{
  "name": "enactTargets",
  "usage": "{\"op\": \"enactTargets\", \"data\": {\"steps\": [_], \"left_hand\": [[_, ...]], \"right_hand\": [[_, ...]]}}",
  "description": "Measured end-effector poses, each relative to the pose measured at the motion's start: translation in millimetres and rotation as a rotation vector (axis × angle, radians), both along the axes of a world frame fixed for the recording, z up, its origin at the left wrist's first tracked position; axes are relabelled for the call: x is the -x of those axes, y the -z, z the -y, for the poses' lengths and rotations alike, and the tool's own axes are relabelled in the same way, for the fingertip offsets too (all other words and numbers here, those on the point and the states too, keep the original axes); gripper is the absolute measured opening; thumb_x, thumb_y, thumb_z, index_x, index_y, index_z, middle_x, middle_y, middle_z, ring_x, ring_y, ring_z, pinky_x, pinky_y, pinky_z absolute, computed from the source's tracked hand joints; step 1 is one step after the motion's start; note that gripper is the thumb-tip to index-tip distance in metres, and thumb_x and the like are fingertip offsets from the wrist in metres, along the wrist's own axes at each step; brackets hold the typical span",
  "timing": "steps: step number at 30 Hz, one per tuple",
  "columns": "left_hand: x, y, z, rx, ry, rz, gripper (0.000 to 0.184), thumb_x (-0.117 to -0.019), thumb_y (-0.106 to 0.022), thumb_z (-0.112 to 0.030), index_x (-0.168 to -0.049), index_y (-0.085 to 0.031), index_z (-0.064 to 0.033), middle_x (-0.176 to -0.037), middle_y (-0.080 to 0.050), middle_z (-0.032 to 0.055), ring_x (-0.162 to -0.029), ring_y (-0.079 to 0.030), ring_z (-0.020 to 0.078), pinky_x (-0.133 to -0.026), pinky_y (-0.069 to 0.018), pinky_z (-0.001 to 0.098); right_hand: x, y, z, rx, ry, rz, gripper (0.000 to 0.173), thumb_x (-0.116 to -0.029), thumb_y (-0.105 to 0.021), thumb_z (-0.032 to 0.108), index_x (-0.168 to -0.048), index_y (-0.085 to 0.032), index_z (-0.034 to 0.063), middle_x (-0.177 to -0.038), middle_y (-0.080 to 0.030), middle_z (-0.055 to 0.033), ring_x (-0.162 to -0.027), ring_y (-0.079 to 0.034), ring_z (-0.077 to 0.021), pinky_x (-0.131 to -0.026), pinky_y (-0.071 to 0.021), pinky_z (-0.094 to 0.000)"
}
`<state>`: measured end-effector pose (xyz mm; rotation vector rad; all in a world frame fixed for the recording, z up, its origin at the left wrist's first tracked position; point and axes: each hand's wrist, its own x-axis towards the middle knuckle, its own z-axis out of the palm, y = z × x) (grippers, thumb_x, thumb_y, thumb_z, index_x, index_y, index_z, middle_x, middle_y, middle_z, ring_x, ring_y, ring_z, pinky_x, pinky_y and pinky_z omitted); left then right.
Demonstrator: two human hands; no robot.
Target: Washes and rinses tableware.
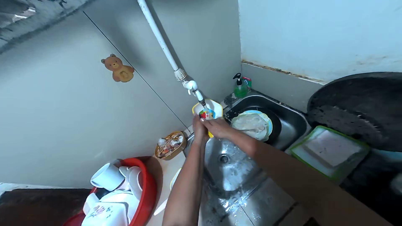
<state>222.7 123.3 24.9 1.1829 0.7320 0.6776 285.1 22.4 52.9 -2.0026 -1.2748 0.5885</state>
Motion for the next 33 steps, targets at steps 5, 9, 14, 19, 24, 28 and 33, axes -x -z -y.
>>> {"op": "enactTargets", "data": {"steps": [5,9,14,19,24,28,33], "left_hand": [[8.0,-7.0,19.9,0.098,0.049,-0.144,0.065,-0.1099,-0.018,-0.056,-0.128,-0.055,-0.0056,-0.103,-0.066,0.0116,-0.090,-0.066,0.0188,-0.078,-0.0562,0.0391],[16.5,-5.9,4.6,0.079,0.030,-0.188,0.071,-0.1085,-0.018,-0.060,-0.145,-0.048,-0.0059,-0.124,-0.064,0.0178,-0.106,-0.065,0.0257,-0.089,-0.0551,0.0479],[22.0,-3.8,17.0,0.117,0.072,-0.332,0.073,-0.1078,-0.019,-0.061,-0.139,-0.052,-0.0038,-0.111,-0.067,0.0202,-0.089,-0.067,0.0287,-0.073,-0.0577,0.0475],[23.3,8.8,15.2,0.197,0.132,-0.269,0.074,-0.1057,-0.017,-0.065,-0.133,-0.055,-0.0073,-0.105,-0.068,0.0153,-0.087,-0.068,0.0252,-0.070,-0.0585,0.0441],[24.4,6.7,13.6,0.186,0.144,-0.302,0.075,-0.1056,-0.016,-0.066,-0.129,-0.056,-0.0062,-0.099,-0.068,0.0148,-0.082,-0.067,0.0243,-0.068,-0.0574,0.0431],[28.0,-6.9,15.1,0.117,0.152,-0.448,0.075,-0.1067,-0.017,-0.064,-0.140,-0.050,-0.0051,-0.110,-0.065,0.0217,-0.086,-0.067,0.0314,-0.069,-0.0578,0.0479],[25.5,-11.9,13.0,-0.002,0.178,-0.585,0.072,-0.1095,-0.020,-0.058,-0.126,-0.059,0.0001,-0.096,-0.064,0.0189,-0.077,-0.064,0.0274,-0.069,-0.0556,0.0465]], "right_hand": [[-7.0,18.0,2.5,0.081,-0.034,0.248,0.070,-0.1115,-0.011,0.048,-0.151,-0.053,0.0094,-0.152,-0.055,-0.0137,-0.152,-0.037,-0.0336,-0.123,0.0044,-0.0706],[-8.0,16.4,17.8,0.044,-0.119,0.299,0.072,-0.1128,-0.015,0.044,-0.119,-0.070,-0.0015,-0.114,-0.073,-0.0208,-0.123,-0.064,-0.0358,-0.124,-0.0131,-0.0653],[-26.8,16.6,4.9,0.314,-0.122,0.399,0.068,-0.1113,-0.017,0.050,-0.144,-0.061,0.0091,-0.152,-0.056,-0.0120,-0.155,-0.030,-0.0338,-0.123,0.0082,-0.0703],[-18.2,8.6,1.2,0.386,-0.236,0.334,0.059,-0.1129,-0.022,0.043,-0.149,-0.053,0.0092,-0.150,-0.057,-0.0140,-0.144,-0.047,-0.0311,-0.126,-0.0056,-0.0644],[-12.7,7.1,1.7,0.374,-0.258,0.325,0.056,-0.1131,-0.022,0.039,-0.154,-0.048,0.0111,-0.158,-0.049,-0.0114,-0.150,-0.041,-0.0295,-0.126,-0.0075,-0.0633],[-22.4,13.1,3.8,0.384,-0.174,0.239,0.060,-0.1128,-0.025,0.040,-0.157,-0.041,0.0040,-0.167,-0.032,-0.0171,-0.157,-0.022,-0.0353,-0.125,-0.0037,-0.0669],[6.4,3.0,5.4,0.280,-0.130,-0.032,0.058,-0.1141,-0.018,0.036,-0.145,-0.055,0.0032,-0.133,-0.064,-0.0249,-0.127,-0.060,-0.0410,-0.107,-0.0409,-0.0636]]}}
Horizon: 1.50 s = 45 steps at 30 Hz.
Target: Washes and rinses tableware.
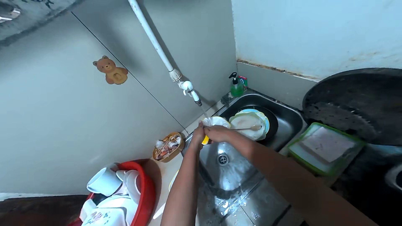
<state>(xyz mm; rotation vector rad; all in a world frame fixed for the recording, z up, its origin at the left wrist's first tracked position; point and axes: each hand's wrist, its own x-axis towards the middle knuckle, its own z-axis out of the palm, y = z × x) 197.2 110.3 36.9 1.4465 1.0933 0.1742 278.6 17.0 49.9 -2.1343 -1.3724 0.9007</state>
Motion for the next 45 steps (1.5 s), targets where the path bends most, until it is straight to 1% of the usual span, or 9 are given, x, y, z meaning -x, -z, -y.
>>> {"op": "enactTargets", "data": {"steps": [5,9,19,28,35,37,40,42,45], "left_hand": [[-7.2,9.5,-6.9,0.025,0.013,-0.117,0.068,-0.1093,-0.023,-0.059,-0.123,-0.057,-0.0019,-0.088,-0.060,0.0144,-0.069,-0.058,0.0228,-0.063,-0.0527,0.0394],[-22.2,24.0,-8.5,-0.228,0.175,-0.012,0.059,-0.1124,-0.032,-0.045,-0.141,-0.052,0.0024,-0.126,-0.062,0.0273,-0.112,-0.062,0.0368,-0.098,-0.0487,0.0557],[-64.3,35.7,-3.9,0.079,-0.261,0.572,0.035,-0.1080,-0.051,-0.017,-0.141,-0.047,-0.0055,-0.120,-0.062,0.0143,-0.100,-0.064,0.0199,-0.083,-0.0560,0.0375],[-65.3,22.1,12.8,0.016,-0.473,0.668,0.033,-0.1086,-0.047,-0.014,-0.139,-0.046,-0.0007,-0.122,-0.059,0.0185,-0.105,-0.062,0.0246,-0.089,-0.0551,0.0429],[-46.2,14.7,20.2,-0.282,-0.277,0.317,0.047,-0.1062,-0.054,-0.017,-0.148,-0.039,-0.0010,-0.126,-0.060,0.0237,-0.105,-0.062,0.0310,-0.089,-0.0528,0.0483],[-42.6,16.3,23.8,-0.334,-0.144,0.328,0.056,-0.1069,-0.056,-0.028,-0.152,-0.037,-0.0020,-0.138,-0.057,0.0236,-0.123,-0.059,0.0316,-0.104,-0.0482,0.0499],[-37.7,22.9,22.9,-0.556,0.145,0.263,0.061,-0.1098,-0.045,-0.034,-0.159,-0.031,-0.0013,-0.163,-0.033,0.0211,-0.152,-0.031,0.0323,-0.125,-0.0243,0.0511],[-37.6,27.4,4.0,-0.723,0.259,0.164,0.064,-0.1093,-0.042,-0.038,-0.161,-0.029,-0.0028,-0.169,-0.021,0.0207,-0.157,-0.018,0.0364,-0.127,-0.0144,0.0573],[-38.6,24.0,-25.1,-0.705,0.140,0.069,0.064,-0.1097,-0.036,-0.048,-0.159,-0.036,-0.0064,-0.162,-0.035,0.0227,-0.150,-0.034,0.0376,-0.121,-0.0293,0.0595]], "right_hand": [[12.4,4.7,17.4,-0.030,0.060,0.215,0.048,-0.1123,-0.031,0.035,-0.114,-0.067,0.0029,-0.105,-0.070,-0.0202,-0.107,-0.068,-0.0377,-0.091,-0.0496,-0.0584],[3.3,34.4,30.2,-0.076,0.077,0.137,0.045,-0.1051,-0.050,0.022,-0.147,-0.053,0.0068,-0.128,-0.067,-0.0207,-0.122,-0.062,-0.0381,-0.106,-0.0429,-0.0604],[10.6,69.8,10.2,-0.742,0.644,0.033,0.051,-0.0931,-0.060,-0.003,-0.142,-0.060,0.0098,-0.170,-0.022,-0.0179,-0.149,-0.040,-0.0376,-0.114,-0.0455,-0.0525],[17.9,79.1,-11.2,-0.591,0.769,-0.545,0.040,-0.1108,-0.046,0.023,-0.144,-0.049,0.0002,-0.126,-0.065,-0.0250,-0.112,-0.067,-0.0355,-0.098,-0.0542,-0.0538],[21.9,90.3,-25.7,-0.726,0.703,-0.598,0.084,-0.1067,-0.054,0.023,-0.166,0.004,0.0129,-0.165,-0.029,-0.0257,-0.149,-0.039,-0.0356,-0.122,-0.0342,-0.0528],[22.3,91.1,-21.6,-0.688,0.644,-0.603,0.057,-0.1062,-0.054,0.022,-0.158,-0.034,0.0075,-0.149,-0.053,-0.0215,-0.137,-0.053,-0.0310,-0.115,-0.0428,-0.0514],[27.2,67.1,-7.8,-0.670,0.745,-1.063,0.038,-0.1134,-0.037,0.027,-0.147,-0.045,0.0109,-0.122,-0.064,-0.0117,-0.104,-0.064,-0.0198,-0.086,-0.0551,-0.0409],[20.6,58.8,-0.6,-0.632,0.757,-1.234,0.035,-0.1142,-0.032,0.032,-0.139,-0.047,0.0128,-0.098,-0.061,-0.0061,-0.077,-0.059,-0.0139,-0.066,-0.0527,-0.0322],[12.5,59.7,9.6,-0.527,0.631,-1.330,0.032,-0.1129,-0.031,0.043,-0.119,-0.047,0.0160,-0.066,-0.038,0.0058,-0.048,-0.036,-0.0053,-0.045,-0.0363,-0.0207]]}}
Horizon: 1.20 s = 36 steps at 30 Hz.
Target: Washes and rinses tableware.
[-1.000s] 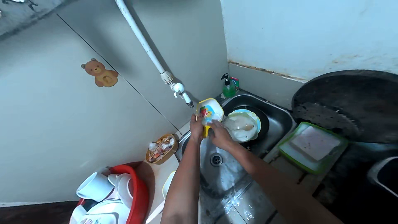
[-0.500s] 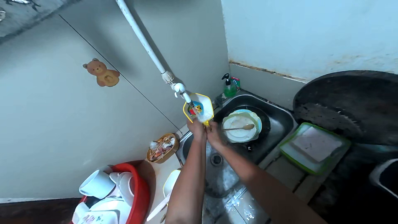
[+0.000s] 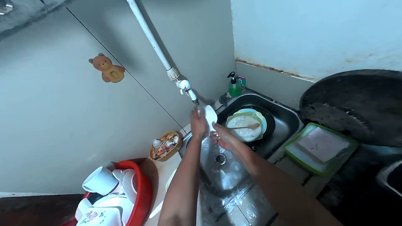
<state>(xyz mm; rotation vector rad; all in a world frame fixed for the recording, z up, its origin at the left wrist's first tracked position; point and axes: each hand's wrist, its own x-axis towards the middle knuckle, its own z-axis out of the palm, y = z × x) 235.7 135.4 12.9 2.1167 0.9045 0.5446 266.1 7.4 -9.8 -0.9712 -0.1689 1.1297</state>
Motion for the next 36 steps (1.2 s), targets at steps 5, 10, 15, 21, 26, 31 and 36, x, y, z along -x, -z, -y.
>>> {"op": "enactTargets", "data": {"steps": [5,10,15,21,26,31,36], "left_hand": [[0.9,-13.7,7.4,-0.349,0.220,-0.145,0.044,-0.1095,-0.036,-0.029,-0.143,-0.060,-0.0125,-0.154,-0.048,0.0186,-0.147,-0.038,0.0391,-0.121,-0.0251,0.0617],[1.6,-8.3,-21.5,0.082,0.095,-0.060,0.054,-0.1100,-0.038,-0.046,-0.137,-0.062,-0.0067,-0.128,-0.066,0.0212,-0.122,-0.061,0.0363,-0.104,-0.0458,0.0616],[3.6,-14.0,13.0,0.576,-0.043,0.144,0.061,-0.1125,-0.026,-0.048,-0.161,-0.027,-0.0105,-0.150,-0.048,0.0221,-0.129,-0.055,0.0367,-0.099,-0.0498,0.0581],[12.4,14.5,20.7,0.872,-0.273,0.387,0.047,-0.1132,-0.032,-0.039,-0.134,-0.049,-0.0007,-0.097,-0.062,0.0137,-0.072,-0.060,0.0183,-0.065,-0.0535,0.0345],[22.2,25.3,21.5,0.857,-0.307,0.340,0.040,-0.1129,-0.037,-0.033,-0.138,-0.048,-0.0038,-0.110,-0.060,0.0166,-0.079,-0.059,0.0213,-0.065,-0.0521,0.0367],[20.8,3.6,23.6,0.643,-0.143,0.067,0.041,-0.1070,-0.053,-0.029,-0.139,-0.054,-0.0025,-0.120,-0.064,0.0224,-0.100,-0.065,0.0323,-0.084,-0.0551,0.0510],[25.9,-28.1,31.7,0.181,0.045,0.080,0.051,-0.0889,-0.078,-0.013,-0.135,-0.061,0.0010,-0.130,-0.062,0.0275,-0.121,-0.062,0.0408,-0.101,-0.0512,0.0605]], "right_hand": [[-4.8,-12.5,1.4,0.131,-0.067,-0.017,0.030,-0.1141,-0.031,0.035,-0.099,-0.046,0.0141,-0.058,-0.032,0.0062,-0.042,-0.031,-0.0052,-0.041,-0.0336,-0.0201],[-19.5,-21.0,7.1,0.202,-0.088,0.109,0.032,-0.1119,-0.037,0.043,-0.106,-0.047,0.0131,-0.060,-0.033,0.0054,-0.043,-0.032,-0.0062,-0.042,-0.0355,-0.0212],[-24.2,-25.5,-11.8,0.475,-0.144,0.893,0.043,-0.1135,-0.031,0.024,-0.150,-0.049,0.0096,-0.133,-0.063,-0.0247,-0.124,-0.061,-0.0405,-0.104,-0.0458,-0.0622],[-3.4,-24.8,-2.4,0.376,-0.250,1.069,0.050,-0.1063,-0.044,0.004,-0.154,-0.048,0.0181,-0.144,-0.053,-0.0244,-0.127,-0.057,-0.0379,-0.107,-0.0465,-0.0545],[11.9,0.5,13.7,0.518,0.181,1.052,0.067,-0.0993,-0.056,0.014,-0.162,-0.033,0.0206,-0.145,-0.048,-0.0297,-0.121,-0.058,-0.0473,-0.095,-0.0517,-0.0618],[-7.8,22.0,3.4,0.448,0.254,0.726,0.086,-0.1006,-0.063,0.013,-0.167,-0.007,0.0117,-0.159,-0.032,-0.0327,-0.138,-0.046,-0.0489,-0.108,-0.0439,-0.0620],[-24.0,25.4,-13.6,0.234,0.185,0.207,0.055,-0.1069,-0.052,0.024,-0.156,-0.028,0.0169,-0.121,-0.058,-0.0138,-0.095,-0.064,-0.0264,-0.076,-0.0582,-0.0469]]}}
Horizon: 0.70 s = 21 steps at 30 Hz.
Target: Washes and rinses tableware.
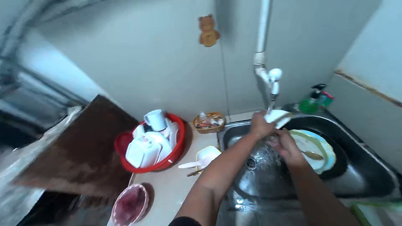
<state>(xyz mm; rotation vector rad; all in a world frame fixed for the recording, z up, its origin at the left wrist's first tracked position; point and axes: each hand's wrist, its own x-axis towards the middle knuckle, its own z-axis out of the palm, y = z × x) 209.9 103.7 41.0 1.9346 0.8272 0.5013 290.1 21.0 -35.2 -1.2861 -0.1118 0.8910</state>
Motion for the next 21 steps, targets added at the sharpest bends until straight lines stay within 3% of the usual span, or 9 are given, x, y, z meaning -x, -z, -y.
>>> {"op": "enactTargets", "data": {"steps": [1,2,3,7,10,13,15,17,21], "left_hand": [[3.5,-2.1,1.7,-0.095,0.064,0.022,0.054,-0.0867,-0.079,-0.011,-0.136,-0.060,0.0011,-0.134,-0.059,0.0268,-0.124,-0.059,0.0399,-0.103,-0.0508,0.0586],[7.3,-1.6,2.0,-0.196,0.142,0.039,0.060,-0.0850,-0.080,-0.010,-0.140,-0.059,0.0000,-0.139,-0.057,0.0257,-0.129,-0.056,0.0386,-0.107,-0.0495,0.0559],[12.1,-0.8,1.7,-0.289,0.228,0.037,0.066,-0.0836,-0.081,-0.007,-0.145,-0.055,-0.0011,-0.143,-0.054,0.0248,-0.132,-0.054,0.0379,-0.109,-0.0487,0.0539],[47.0,-4.2,-1.1,-0.613,0.394,-0.060,0.080,-0.0839,-0.082,-0.006,-0.155,-0.046,-0.0135,-0.152,-0.049,0.0179,-0.143,-0.044,0.0360,-0.115,-0.0417,0.0542],[79.2,-5.1,-10.3,-0.686,0.359,-0.026,0.074,-0.0865,-0.081,-0.007,-0.151,-0.047,-0.0007,-0.150,-0.053,0.0192,-0.143,-0.046,0.0342,-0.119,-0.0394,0.0472],[125.3,-9.9,-18.7,-0.463,0.180,0.060,0.064,-0.0902,-0.079,-0.013,-0.146,-0.052,0.0026,-0.141,-0.058,0.0213,-0.133,-0.057,0.0314,-0.112,-0.0475,0.0480],[161.9,-15.8,-26.5,-0.158,-0.026,0.180,0.060,-0.0915,-0.077,-0.011,-0.144,-0.050,0.0043,-0.136,-0.060,0.0224,-0.121,-0.064,0.0291,-0.105,-0.0541,0.0473],[208.0,-25.6,-38.8,-0.051,-0.217,0.230,0.059,-0.0928,-0.076,-0.013,-0.143,-0.050,0.0038,-0.131,-0.063,0.0216,-0.113,-0.067,0.0275,-0.099,-0.0563,0.0454],[324.0,-58.1,-53.6,-0.387,-0.534,0.069,0.065,-0.0916,-0.077,-0.021,-0.146,-0.048,0.0012,-0.137,-0.060,0.0214,-0.126,-0.060,0.0285,-0.107,-0.0512,0.0468]], "right_hand": [[1.5,-7.5,-5.5,-0.044,0.028,-0.039,0.031,-0.1068,-0.048,0.028,-0.135,-0.046,0.0165,-0.100,-0.060,-0.0055,-0.079,-0.062,-0.0175,-0.067,-0.0562,-0.0384],[2.6,-14.2,-9.9,-0.098,0.051,-0.085,0.021,-0.1071,-0.044,0.032,-0.119,-0.051,0.0163,-0.090,-0.058,-0.0006,-0.073,-0.059,-0.0124,-0.065,-0.0540,-0.0340],[4.4,-19.6,-12.1,-0.167,0.073,-0.119,0.025,-0.1085,-0.039,0.039,-0.112,-0.052,0.0173,-0.088,-0.058,0.0020,-0.074,-0.059,-0.0102,-0.067,-0.0540,-0.0334],[21.0,-26.7,-16.8,-0.446,0.064,-0.171,0.049,-0.1081,-0.024,0.058,-0.127,-0.054,0.0234,-0.113,-0.067,0.0019,-0.104,-0.065,-0.0129,-0.087,-0.0572,-0.0405],[44.5,-30.7,-21.8,-0.432,0.029,-0.245,0.051,-0.1082,-0.021,0.058,-0.125,-0.054,0.0237,-0.112,-0.066,0.0017,-0.102,-0.065,-0.0140,-0.085,-0.0565,-0.0415],[63.8,-32.5,-27.0,-0.309,-0.124,-0.233,0.042,-0.1100,-0.022,0.048,-0.123,-0.050,0.0205,-0.105,-0.066,-0.0019,-0.092,-0.067,-0.0180,-0.078,-0.0566,-0.0430],[74.4,-37.2,-29.6,-0.250,-0.303,-0.180,0.041,-0.1114,-0.029,0.039,-0.142,-0.047,0.0178,-0.123,-0.067,-0.0110,-0.103,-0.070,-0.0278,-0.084,-0.0579,-0.0505],[84.5,-42.9,-33.9,-0.169,-0.473,-0.058,0.044,-0.1124,-0.032,0.034,-0.152,-0.043,0.0191,-0.135,-0.063,-0.0123,-0.115,-0.067,-0.0307,-0.090,-0.0569,-0.0526],[105.5,-37.5,-33.0,0.074,-0.722,0.604,0.047,-0.1084,-0.050,0.013,-0.154,-0.042,0.0111,-0.149,-0.053,-0.0180,-0.128,-0.059,-0.0352,-0.098,-0.0515,-0.0561]]}}
